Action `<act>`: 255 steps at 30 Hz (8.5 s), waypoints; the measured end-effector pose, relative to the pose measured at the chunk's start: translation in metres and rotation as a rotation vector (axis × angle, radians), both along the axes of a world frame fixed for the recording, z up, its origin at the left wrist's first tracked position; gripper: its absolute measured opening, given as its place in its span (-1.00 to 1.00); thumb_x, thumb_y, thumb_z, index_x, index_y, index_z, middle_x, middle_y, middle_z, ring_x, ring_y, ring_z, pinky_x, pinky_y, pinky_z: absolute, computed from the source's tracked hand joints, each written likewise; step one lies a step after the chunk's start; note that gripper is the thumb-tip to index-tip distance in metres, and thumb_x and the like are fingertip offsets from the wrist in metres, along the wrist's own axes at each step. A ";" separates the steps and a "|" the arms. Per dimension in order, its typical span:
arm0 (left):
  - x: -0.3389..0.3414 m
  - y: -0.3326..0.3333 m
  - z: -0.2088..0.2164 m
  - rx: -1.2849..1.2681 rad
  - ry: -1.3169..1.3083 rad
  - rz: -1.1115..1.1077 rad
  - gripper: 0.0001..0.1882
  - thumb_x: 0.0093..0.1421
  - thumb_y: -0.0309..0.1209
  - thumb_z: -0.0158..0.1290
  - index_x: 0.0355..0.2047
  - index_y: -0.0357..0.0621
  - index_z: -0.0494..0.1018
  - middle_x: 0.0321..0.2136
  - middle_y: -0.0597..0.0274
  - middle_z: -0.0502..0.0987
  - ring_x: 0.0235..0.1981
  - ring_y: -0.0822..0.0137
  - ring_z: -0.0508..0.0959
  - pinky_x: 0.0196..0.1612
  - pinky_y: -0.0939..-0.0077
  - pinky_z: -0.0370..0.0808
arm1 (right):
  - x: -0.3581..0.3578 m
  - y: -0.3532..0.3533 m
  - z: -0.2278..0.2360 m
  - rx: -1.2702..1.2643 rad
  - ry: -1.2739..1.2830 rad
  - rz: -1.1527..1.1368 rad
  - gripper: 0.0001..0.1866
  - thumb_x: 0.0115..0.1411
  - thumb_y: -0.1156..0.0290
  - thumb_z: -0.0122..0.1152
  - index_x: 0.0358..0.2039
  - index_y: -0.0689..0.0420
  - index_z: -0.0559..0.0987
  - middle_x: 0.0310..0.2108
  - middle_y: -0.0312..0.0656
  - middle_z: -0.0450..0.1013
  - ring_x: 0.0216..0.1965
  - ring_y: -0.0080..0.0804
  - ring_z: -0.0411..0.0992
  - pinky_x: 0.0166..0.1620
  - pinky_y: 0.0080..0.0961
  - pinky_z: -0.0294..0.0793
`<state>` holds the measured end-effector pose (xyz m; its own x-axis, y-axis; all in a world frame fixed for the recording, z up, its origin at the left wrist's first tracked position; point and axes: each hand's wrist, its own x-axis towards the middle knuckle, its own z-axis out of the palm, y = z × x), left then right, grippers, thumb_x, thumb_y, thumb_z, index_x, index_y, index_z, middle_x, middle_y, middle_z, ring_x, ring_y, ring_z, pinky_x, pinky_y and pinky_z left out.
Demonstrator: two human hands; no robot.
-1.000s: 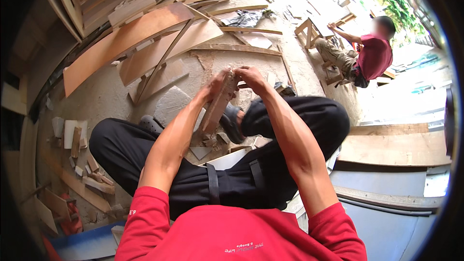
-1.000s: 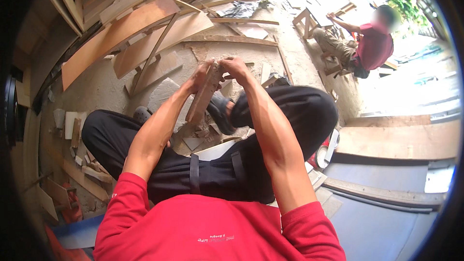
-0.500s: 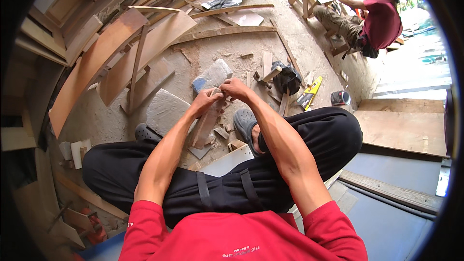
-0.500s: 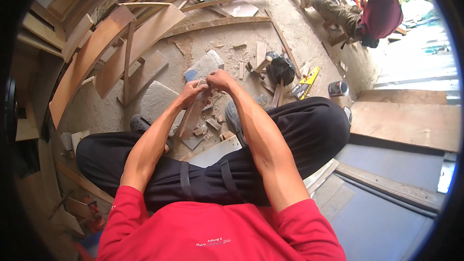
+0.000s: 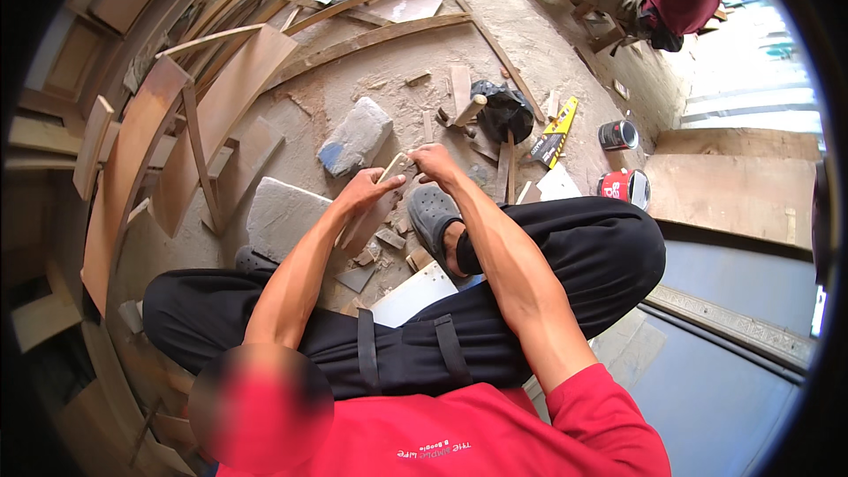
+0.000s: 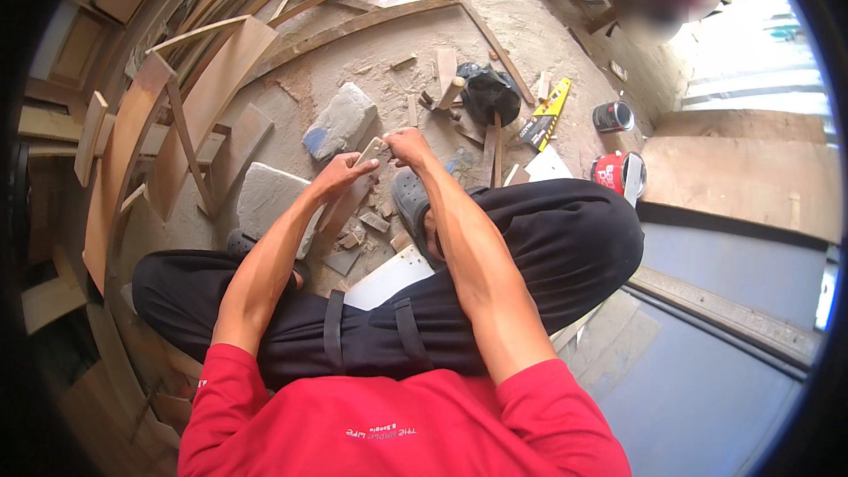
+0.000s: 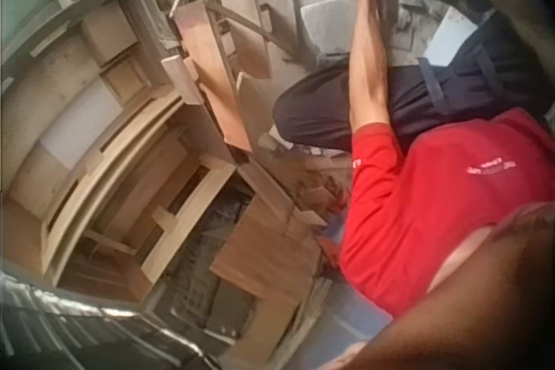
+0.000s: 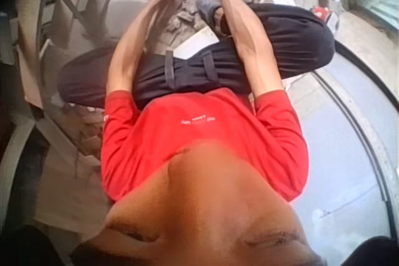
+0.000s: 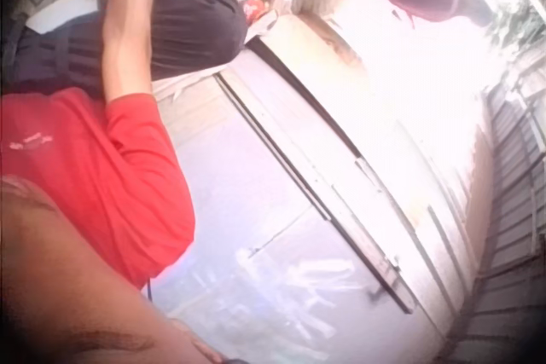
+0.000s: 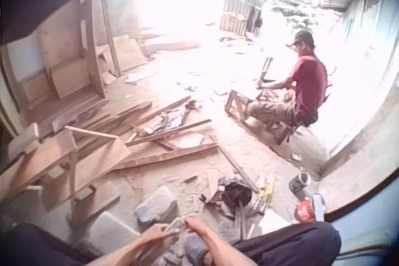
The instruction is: The person sits on the floor and assembles a wooden frame by fitting together several wooden planks and slats. They repeatedly pick up, align, and insert pieces into a partially built structure, occasionally adjusting the position of the frame and surrounding debris.
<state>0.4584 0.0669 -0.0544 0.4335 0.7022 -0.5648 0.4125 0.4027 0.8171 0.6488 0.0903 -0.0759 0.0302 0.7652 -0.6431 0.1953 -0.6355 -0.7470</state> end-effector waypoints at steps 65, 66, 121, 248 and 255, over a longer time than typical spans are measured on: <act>0.122 0.043 0.034 0.239 -0.150 0.186 -0.59 0.27 -0.11 -0.09 -0.20 -0.23 0.49 -0.36 0.20 0.55 -0.32 0.42 0.48 -0.22 0.52 0.39 | 0.150 -0.064 0.081 0.009 0.223 -0.213 -0.50 0.11 0.21 0.28 -0.02 0.19 0.36 -0.25 -0.19 0.47 -0.27 -0.42 0.49 -0.30 -0.42 0.58; 0.117 0.048 0.032 0.199 -0.154 0.231 -0.62 0.27 -0.11 -0.09 -0.21 -0.19 0.49 -0.31 0.23 0.55 -0.31 0.44 0.49 -0.25 0.54 0.38 | 0.151 -0.067 0.085 0.037 0.186 -0.339 -0.56 0.13 0.26 0.26 -0.06 0.21 0.38 -0.31 -0.21 0.47 -0.30 -0.42 0.50 -0.30 -0.41 0.59; -0.312 -0.038 0.185 0.280 -0.758 2.155 -0.39 0.09 0.00 0.09 0.05 -0.05 0.26 -0.06 0.25 0.34 -0.13 0.28 0.43 -0.12 0.27 0.47 | -0.276 0.120 0.279 0.808 -0.681 1.113 -0.30 0.07 -0.13 0.13 -0.04 0.29 0.42 -0.22 0.11 0.47 -0.20 -0.11 0.48 -0.24 -0.31 0.50; -0.396 -0.453 0.391 1.168 -0.539 2.075 -0.87 0.12 -0.53 -0.02 -0.47 -0.42 0.37 -0.33 -0.15 0.52 -0.21 0.00 0.57 -0.13 0.44 0.63 | -0.379 0.009 0.275 1.059 -0.418 1.948 -0.33 0.09 -0.14 0.14 0.05 0.09 0.36 -0.18 0.05 0.49 -0.13 -0.08 0.45 -0.09 -0.25 0.40; -0.327 -0.331 0.370 0.860 -0.849 1.823 -0.89 0.06 -0.56 0.02 -0.50 -0.43 0.39 -0.38 -0.23 0.53 -0.25 -0.08 0.58 -0.22 0.44 0.67 | -0.310 0.027 0.266 1.144 -0.794 1.777 -0.18 0.00 -0.12 0.23 0.12 0.21 0.27 -0.12 0.15 0.44 -0.03 -0.01 0.40 0.00 -0.23 0.37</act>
<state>0.1312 -0.2640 0.3155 -0.9046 0.4213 -0.0641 -0.3448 -0.6351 0.6912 0.3390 0.1168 0.1904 -0.9392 0.2223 -0.2616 0.2467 0.9670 -0.0641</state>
